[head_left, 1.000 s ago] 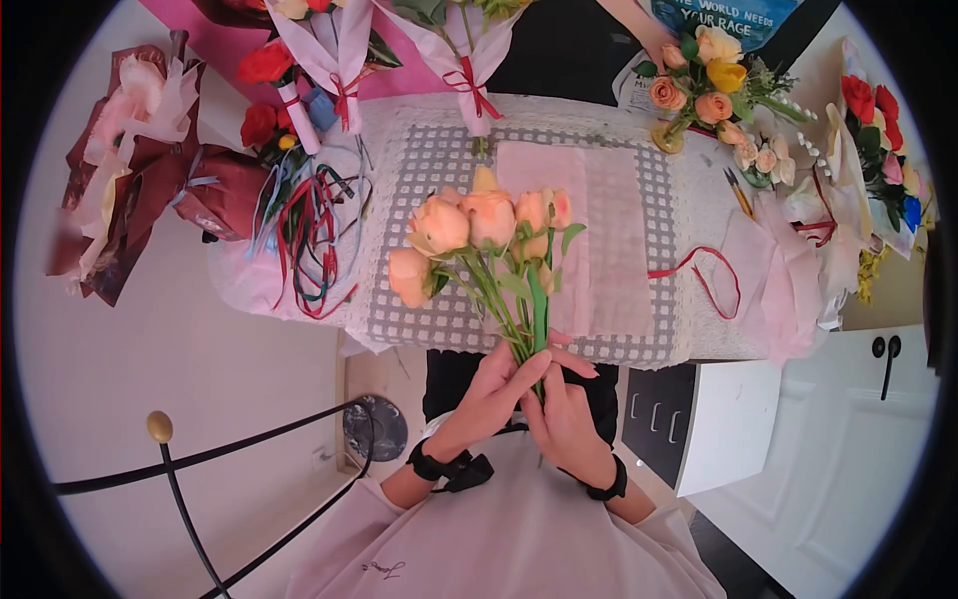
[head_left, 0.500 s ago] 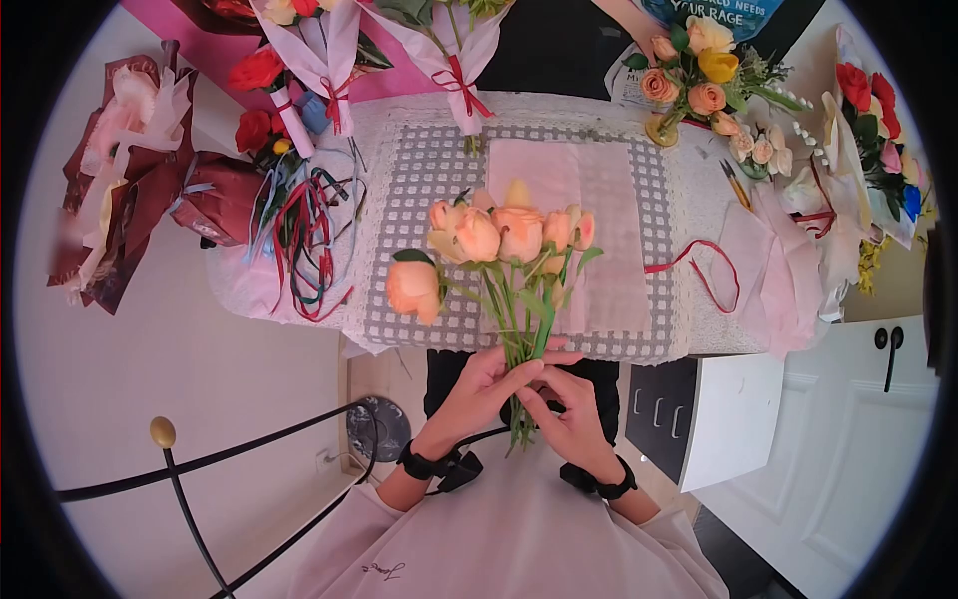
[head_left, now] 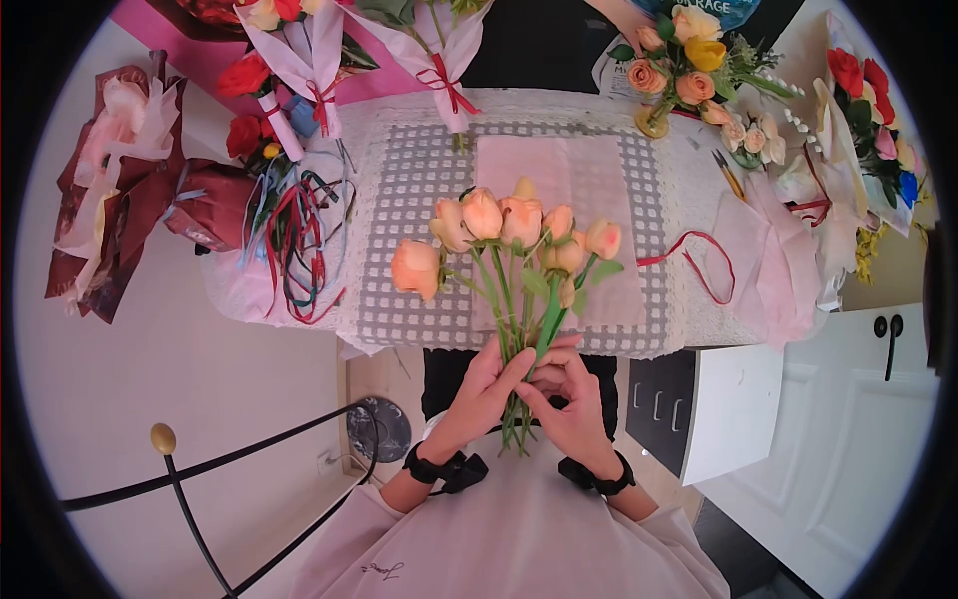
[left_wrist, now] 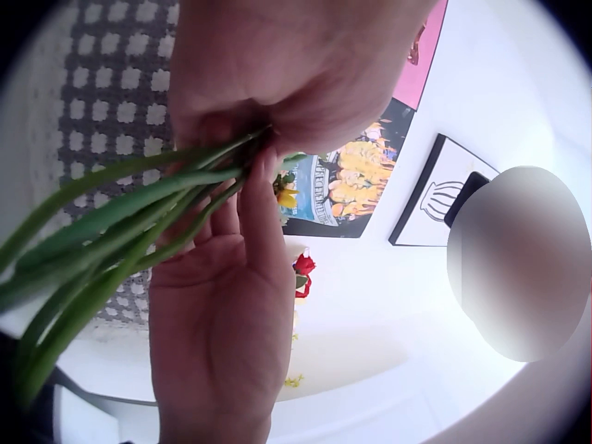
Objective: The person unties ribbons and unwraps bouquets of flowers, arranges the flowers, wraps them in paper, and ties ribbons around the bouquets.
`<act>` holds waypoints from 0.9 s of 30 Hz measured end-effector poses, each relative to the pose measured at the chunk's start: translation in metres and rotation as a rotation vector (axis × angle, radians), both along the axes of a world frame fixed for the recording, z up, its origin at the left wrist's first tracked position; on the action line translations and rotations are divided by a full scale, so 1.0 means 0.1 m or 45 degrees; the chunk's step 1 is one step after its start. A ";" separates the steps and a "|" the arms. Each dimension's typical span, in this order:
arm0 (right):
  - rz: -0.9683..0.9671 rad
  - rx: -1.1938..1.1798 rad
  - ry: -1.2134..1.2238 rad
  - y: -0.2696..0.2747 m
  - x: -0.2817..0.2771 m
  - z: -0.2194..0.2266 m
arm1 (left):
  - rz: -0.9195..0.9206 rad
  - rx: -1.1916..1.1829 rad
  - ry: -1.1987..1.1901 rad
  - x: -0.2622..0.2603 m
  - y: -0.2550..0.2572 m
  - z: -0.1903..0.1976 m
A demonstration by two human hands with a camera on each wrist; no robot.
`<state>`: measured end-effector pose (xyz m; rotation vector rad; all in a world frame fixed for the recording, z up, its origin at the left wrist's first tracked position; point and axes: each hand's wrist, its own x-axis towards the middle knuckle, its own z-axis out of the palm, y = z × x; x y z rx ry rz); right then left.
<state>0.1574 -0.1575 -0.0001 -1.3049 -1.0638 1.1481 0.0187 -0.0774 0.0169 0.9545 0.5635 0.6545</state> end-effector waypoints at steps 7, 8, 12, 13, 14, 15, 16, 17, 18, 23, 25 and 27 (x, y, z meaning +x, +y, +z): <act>0.026 -0.104 0.023 0.06 0.06 0.15 | 0.124 0.120 0.224 -0.09 -0.07 -0.21; 0.025 -0.104 0.023 0.05 0.08 0.12 | 0.123 0.120 0.224 -0.08 -0.06 -0.21; -0.026 0.041 -0.040 0.03 0.11 0.06 | 0.197 0.045 0.140 -0.03 0.03 -0.03; -0.084 0.053 0.051 0.03 0.11 0.07 | 0.247 -0.052 0.045 -0.01 0.05 0.02; -0.149 0.081 0.114 0.03 0.11 0.08 | 0.287 -0.069 0.061 -0.03 0.08 -0.03; -0.151 0.078 0.110 0.02 0.12 0.09 | 0.285 -0.072 0.058 -0.06 0.09 -0.02; -0.205 0.114 0.184 0.01 0.14 0.11 | 0.350 -0.053 0.042 -0.10 0.10 0.00; -0.257 0.150 0.258 0.01 0.16 0.14 | 0.417 -0.034 0.026 -0.12 0.11 0.03; -0.285 0.170 0.322 0.00 0.18 0.16 | 0.500 -0.069 0.045 -0.10 0.09 0.10; -0.316 0.295 0.417 -0.03 0.24 0.27 | 0.512 -0.038 -0.174 -0.22 0.09 0.11; -0.399 0.434 0.417 -0.04 0.30 0.26 | 0.525 -0.038 -0.185 -0.24 0.06 0.19; -0.494 0.440 0.371 -0.01 0.34 0.34 | 0.553 -0.036 -0.219 -0.29 0.05 0.24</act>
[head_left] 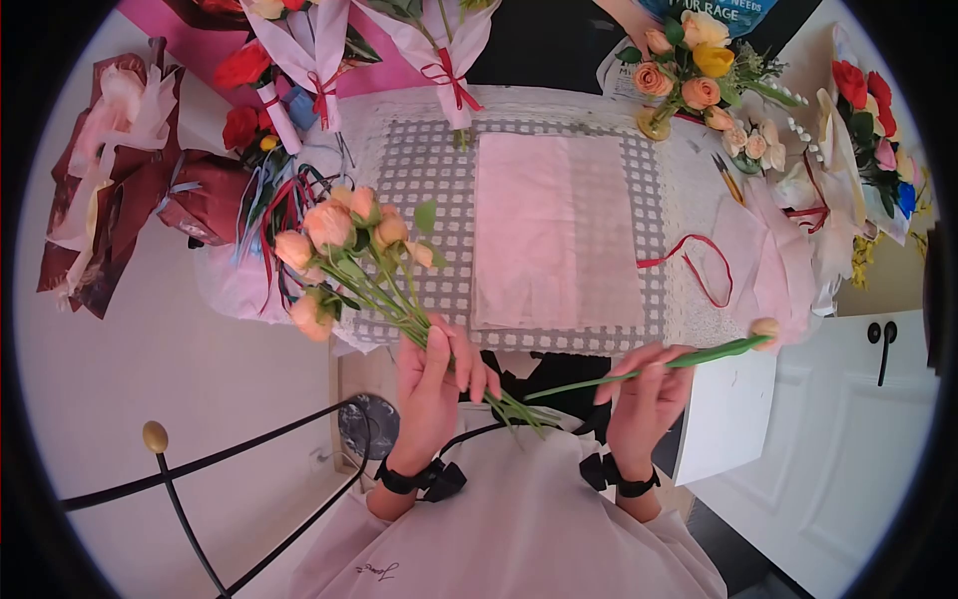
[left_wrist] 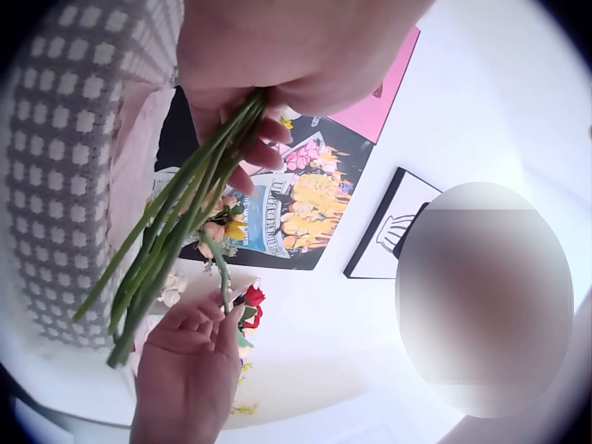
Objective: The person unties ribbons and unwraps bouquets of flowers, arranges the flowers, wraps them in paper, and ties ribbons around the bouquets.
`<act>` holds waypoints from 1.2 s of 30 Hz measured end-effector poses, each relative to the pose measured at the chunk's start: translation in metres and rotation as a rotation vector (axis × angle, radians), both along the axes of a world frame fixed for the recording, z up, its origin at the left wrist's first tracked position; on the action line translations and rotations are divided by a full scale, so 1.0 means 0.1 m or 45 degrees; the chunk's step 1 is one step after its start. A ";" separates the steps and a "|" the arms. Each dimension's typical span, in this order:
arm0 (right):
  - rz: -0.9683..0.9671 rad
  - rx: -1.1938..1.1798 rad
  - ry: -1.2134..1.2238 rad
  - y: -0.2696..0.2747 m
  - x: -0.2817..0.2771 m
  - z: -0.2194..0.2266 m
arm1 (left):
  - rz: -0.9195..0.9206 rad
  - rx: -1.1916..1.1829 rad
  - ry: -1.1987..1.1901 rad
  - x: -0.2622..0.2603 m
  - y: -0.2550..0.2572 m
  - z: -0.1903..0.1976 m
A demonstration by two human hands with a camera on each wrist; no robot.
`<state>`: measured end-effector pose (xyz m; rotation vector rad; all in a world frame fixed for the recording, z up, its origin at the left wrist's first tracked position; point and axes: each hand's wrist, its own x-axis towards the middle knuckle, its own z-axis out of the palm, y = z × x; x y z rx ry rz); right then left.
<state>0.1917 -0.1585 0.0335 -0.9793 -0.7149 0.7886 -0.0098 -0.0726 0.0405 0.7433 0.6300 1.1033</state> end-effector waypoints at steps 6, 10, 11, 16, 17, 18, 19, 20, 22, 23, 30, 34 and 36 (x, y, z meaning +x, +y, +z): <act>-0.105 -0.377 -0.279 0.10 0.47 0.12 | -0.003 -0.020 0.148 -0.11 0.07 0.01; 0.066 -0.659 -0.586 0.24 0.62 0.08 | -0.145 -0.112 0.212 -0.14 0.03 -0.05; 0.075 -0.664 -0.579 0.30 0.61 0.14 | -0.210 -0.127 0.232 -0.14 0.00 -0.08; 0.033 -0.629 -0.723 0.62 0.87 0.08 | -0.305 -0.152 0.274 -0.10 -0.08 -0.13; 0.012 -0.652 -0.727 0.68 0.93 0.06 | -0.302 -0.150 0.276 -0.09 -0.08 -0.13; -0.009 -0.675 -0.731 0.73 1.01 0.02 | -0.324 -0.155 0.268 -0.09 -0.07 -0.12; 0.021 -0.673 -0.746 0.77 1.08 -0.01 | -0.345 -0.160 0.260 -0.09 -0.07 -0.11; 0.024 -0.671 -0.744 0.76 1.09 -0.04 | -0.342 -0.159 0.262 -0.08 -0.07 -0.11; -0.236 -0.707 -1.026 0.75 1.04 -0.06 | -0.396 -0.194 0.209 -0.07 -0.04 -0.10; -0.232 -0.704 -1.025 0.73 0.98 -0.02 | -0.391 -0.194 0.211 -0.05 -0.03 -0.09; -0.027 -0.570 -1.050 0.18 0.47 0.30 | -0.523 -0.227 0.207 0.12 0.04 -0.05; 0.635 -0.550 -0.789 0.04 0.17 0.19 | -0.551 -0.144 0.106 0.28 0.04 -0.04; 0.824 -0.509 -0.704 0.02 0.04 0.07 | -0.580 -0.111 0.101 0.33 0.07 -0.04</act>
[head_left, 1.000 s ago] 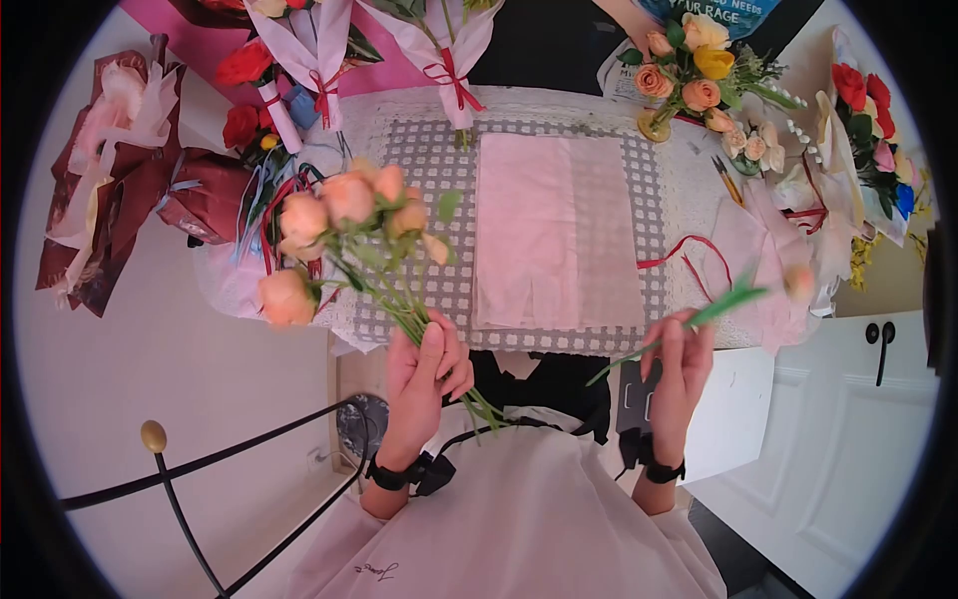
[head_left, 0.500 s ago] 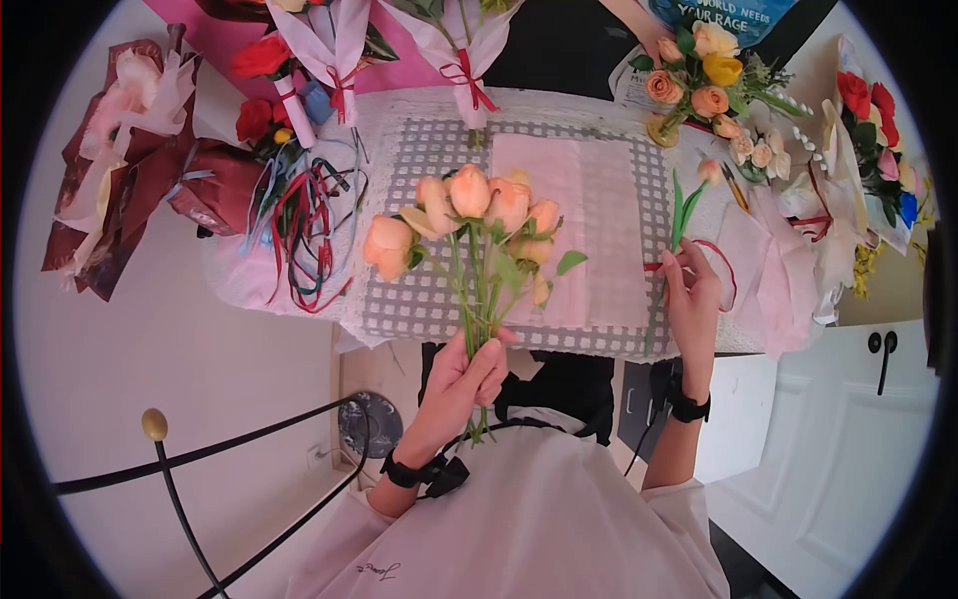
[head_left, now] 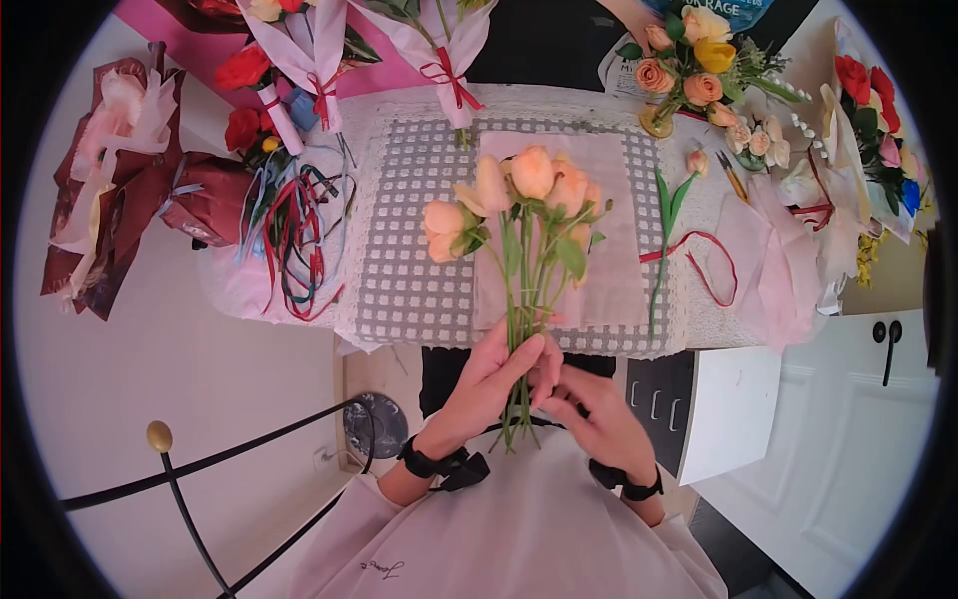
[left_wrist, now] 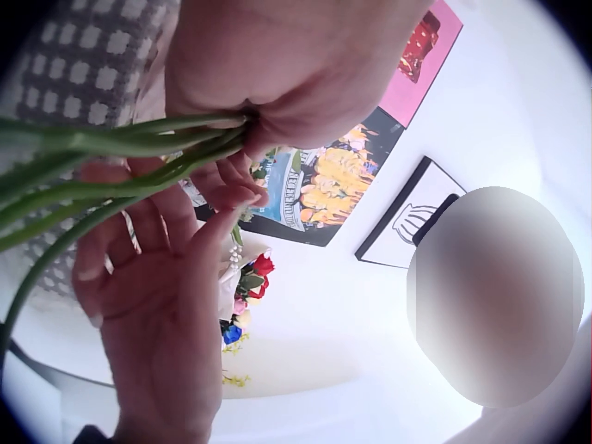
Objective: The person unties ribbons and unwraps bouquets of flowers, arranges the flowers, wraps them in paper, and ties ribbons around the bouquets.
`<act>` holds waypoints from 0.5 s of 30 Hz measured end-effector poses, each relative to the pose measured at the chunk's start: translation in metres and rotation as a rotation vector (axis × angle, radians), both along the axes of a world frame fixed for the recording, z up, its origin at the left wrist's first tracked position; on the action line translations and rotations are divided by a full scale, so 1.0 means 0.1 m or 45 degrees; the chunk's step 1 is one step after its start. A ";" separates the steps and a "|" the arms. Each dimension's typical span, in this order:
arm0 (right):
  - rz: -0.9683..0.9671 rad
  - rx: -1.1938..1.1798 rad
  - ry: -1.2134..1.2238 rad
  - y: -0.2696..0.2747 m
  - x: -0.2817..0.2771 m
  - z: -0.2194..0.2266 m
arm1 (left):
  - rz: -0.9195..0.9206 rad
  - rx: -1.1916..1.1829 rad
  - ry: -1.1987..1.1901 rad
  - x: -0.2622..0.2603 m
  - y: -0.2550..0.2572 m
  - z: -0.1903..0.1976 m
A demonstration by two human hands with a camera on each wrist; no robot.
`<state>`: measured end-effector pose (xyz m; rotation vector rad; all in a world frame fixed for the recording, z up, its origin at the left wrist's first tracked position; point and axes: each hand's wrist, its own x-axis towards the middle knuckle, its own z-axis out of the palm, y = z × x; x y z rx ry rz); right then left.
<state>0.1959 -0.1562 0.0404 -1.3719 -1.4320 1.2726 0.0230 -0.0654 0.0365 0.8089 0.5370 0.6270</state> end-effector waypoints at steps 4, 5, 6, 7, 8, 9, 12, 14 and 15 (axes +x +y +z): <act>0.097 -0.044 0.072 -0.01 -0.14 -0.09 | -0.013 -0.005 -0.005 0.08 0.00 0.00; 0.107 -0.014 0.043 0.00 -0.15 -0.11 | -0.016 -0.004 -0.006 0.09 0.01 -0.01; 0.117 0.016 0.015 0.01 -0.15 -0.12 | -0.021 0.015 -0.027 0.10 0.02 -0.04; 0.116 0.017 0.015 0.02 -0.15 -0.12 | -0.025 0.033 -0.048 0.11 0.03 -0.05; 0.083 0.028 0.022 0.03 -0.15 -0.12 | -0.025 0.034 -0.048 0.12 0.03 -0.04; 0.050 0.040 0.028 0.04 -0.15 -0.12 | -0.018 0.059 -0.015 0.14 0.04 -0.01; -0.011 0.071 0.099 0.04 -0.14 -0.05 | -0.018 0.157 0.002 0.21 0.06 0.07; -0.045 0.123 0.075 0.06 -0.15 -0.04 | -0.031 0.233 -0.016 0.26 0.09 0.13; -0.083 0.177 0.054 0.07 -0.15 -0.03 | -0.030 0.236 -0.033 0.29 0.11 0.16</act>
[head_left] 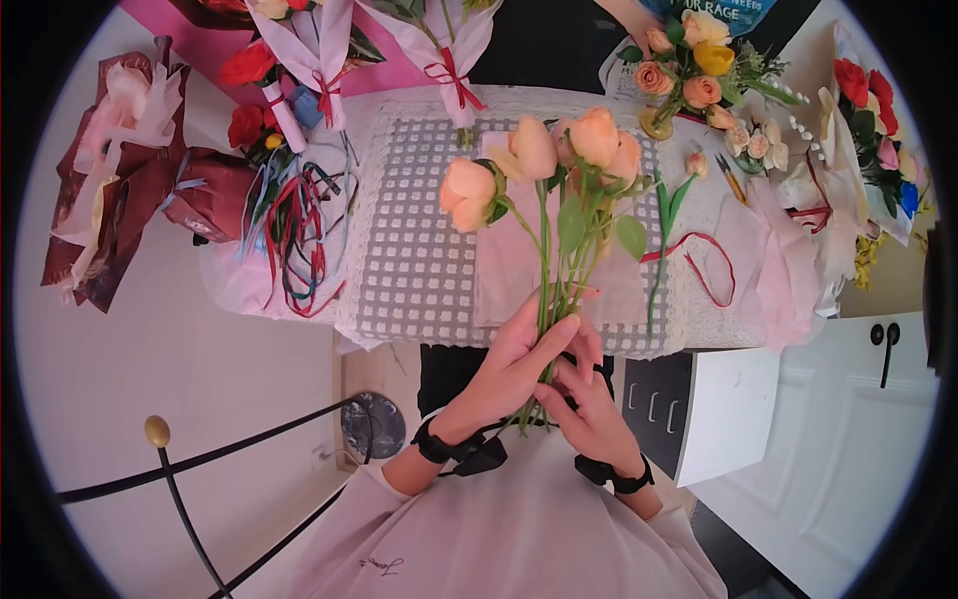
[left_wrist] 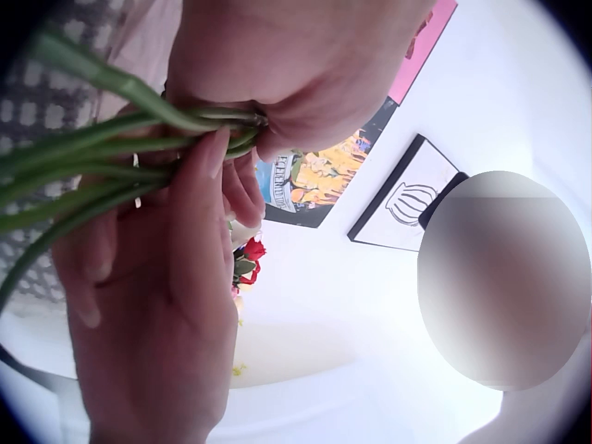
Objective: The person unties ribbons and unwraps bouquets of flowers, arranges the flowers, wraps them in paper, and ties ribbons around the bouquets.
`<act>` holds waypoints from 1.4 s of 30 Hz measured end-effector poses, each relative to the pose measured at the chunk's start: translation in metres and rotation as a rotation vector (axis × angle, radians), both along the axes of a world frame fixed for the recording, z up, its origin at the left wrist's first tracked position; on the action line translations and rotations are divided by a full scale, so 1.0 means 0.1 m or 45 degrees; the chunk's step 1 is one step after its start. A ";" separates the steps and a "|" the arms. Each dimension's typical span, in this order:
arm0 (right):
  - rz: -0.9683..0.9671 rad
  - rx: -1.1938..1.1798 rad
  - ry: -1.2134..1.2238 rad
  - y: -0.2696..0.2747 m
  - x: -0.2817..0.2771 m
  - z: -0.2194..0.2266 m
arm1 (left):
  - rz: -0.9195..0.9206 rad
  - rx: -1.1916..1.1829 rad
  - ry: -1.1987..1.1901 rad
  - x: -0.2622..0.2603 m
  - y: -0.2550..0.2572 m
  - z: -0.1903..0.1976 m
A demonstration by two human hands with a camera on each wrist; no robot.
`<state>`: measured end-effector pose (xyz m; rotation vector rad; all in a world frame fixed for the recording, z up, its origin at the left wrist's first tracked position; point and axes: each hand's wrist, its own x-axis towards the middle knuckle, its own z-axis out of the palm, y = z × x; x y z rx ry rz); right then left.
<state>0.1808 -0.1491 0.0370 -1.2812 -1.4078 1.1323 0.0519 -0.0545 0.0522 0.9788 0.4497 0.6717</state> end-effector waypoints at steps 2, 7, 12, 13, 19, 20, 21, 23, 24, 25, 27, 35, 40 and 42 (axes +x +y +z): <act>-0.049 -0.005 0.017 0.07 -0.02 -0.03 | -0.006 0.004 -0.015 0.06 0.08 -0.01; -0.085 -0.323 0.136 0.05 0.01 -0.27 | 0.092 -0.368 -0.009 0.17 0.19 -0.35; -0.051 -0.430 0.292 0.01 0.00 -0.37 | 0.110 -0.452 -0.016 0.14 0.11 -0.36; -0.047 -0.432 0.292 0.01 0.01 -0.40 | 0.118 -0.453 -0.012 0.15 0.11 -0.38; -0.022 -0.466 0.375 0.03 0.02 -0.34 | 0.229 -0.373 0.050 0.15 0.11 -0.39; -0.052 -0.456 0.420 0.03 0.01 -0.29 | 0.227 -0.373 0.051 0.13 0.12 -0.39; -0.083 -0.447 0.467 0.02 0.00 -0.26 | 0.211 -0.285 0.103 0.09 0.13 -0.39; -0.089 -0.452 0.488 0.01 0.02 -0.28 | 0.194 -0.200 0.158 0.02 0.15 -0.39; -0.094 -0.454 0.502 0.02 0.02 -0.28 | 0.167 -0.177 0.209 -0.02 0.16 -0.38; -0.094 -0.454 0.503 0.02 0.02 -0.29 | 0.140 -0.153 0.259 -0.04 0.18 -0.37; -0.108 -0.426 0.553 0.03 0.00 -0.32 | 0.142 -0.061 0.334 -0.08 0.23 -0.44; -0.101 -0.464 0.426 0.01 0.11 -0.31 | 0.220 0.057 0.618 -0.10 0.33 -0.31; -0.126 -0.442 0.548 -0.01 0.01 -0.41 | 0.161 0.089 0.733 -0.13 0.34 -0.35; -0.100 -0.431 0.500 -0.03 0.02 -0.47 | 0.181 0.101 0.722 -0.12 0.32 -0.34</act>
